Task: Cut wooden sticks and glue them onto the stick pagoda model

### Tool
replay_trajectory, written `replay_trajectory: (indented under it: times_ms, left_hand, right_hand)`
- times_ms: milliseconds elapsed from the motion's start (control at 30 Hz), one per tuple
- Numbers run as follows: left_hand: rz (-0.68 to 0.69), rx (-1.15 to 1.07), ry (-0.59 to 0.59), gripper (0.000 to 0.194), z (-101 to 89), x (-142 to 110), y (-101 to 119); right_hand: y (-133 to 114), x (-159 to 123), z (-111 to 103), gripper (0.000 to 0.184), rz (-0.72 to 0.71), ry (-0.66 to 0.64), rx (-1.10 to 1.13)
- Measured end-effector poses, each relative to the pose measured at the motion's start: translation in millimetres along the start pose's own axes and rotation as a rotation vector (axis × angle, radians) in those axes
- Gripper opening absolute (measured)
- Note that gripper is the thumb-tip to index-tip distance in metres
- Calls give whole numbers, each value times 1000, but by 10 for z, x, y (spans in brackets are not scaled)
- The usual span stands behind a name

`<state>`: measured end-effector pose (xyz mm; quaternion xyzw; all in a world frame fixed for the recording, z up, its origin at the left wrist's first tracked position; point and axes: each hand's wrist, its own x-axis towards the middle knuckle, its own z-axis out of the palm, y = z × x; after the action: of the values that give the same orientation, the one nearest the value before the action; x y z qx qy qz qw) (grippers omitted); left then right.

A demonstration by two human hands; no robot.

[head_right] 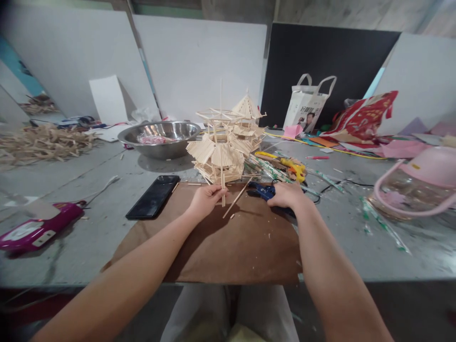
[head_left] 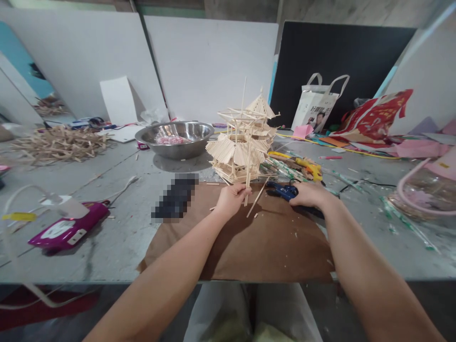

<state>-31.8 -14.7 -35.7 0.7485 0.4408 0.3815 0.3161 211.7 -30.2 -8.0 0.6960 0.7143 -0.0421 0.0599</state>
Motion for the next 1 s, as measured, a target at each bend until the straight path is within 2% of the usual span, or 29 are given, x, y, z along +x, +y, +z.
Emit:
replay_trajectory:
  times_ms: [333,500,567,633,667,733,867,1000]
  left_hand:
    - [19,127,6,31,-36,-30,66]
    - [49,127,-12,29,-54,-50,133]
    - [37,7,-124,28,-84,-57,170]
    - [-31,-189,-320,27,-136,-67,220]
    - [-81,-293,-428,25,-168,-74,248]
    - [-175,-453,-556,23,-236,-87,300]
    - [-252,-582,-664,22,-329,-106,354]
    - [-261,-609,-715,21,-348,-113,362]
  right_hand:
    - [-47,-52,-69,34,61,-11,32]
    - [0,-4,-40,41,134,238,128]
    - [-14,3,-30,49,49,372,194]
    - [-58,-1,-22,56,-90,487,269]
    - [-88,-7,-19,57,-155,526,303]
    - [-156,-21,-15,57,-266,555,364]
    - [-272,-49,-7,55,-417,528,435]
    - [-316,-62,-1,53,-490,498,473]
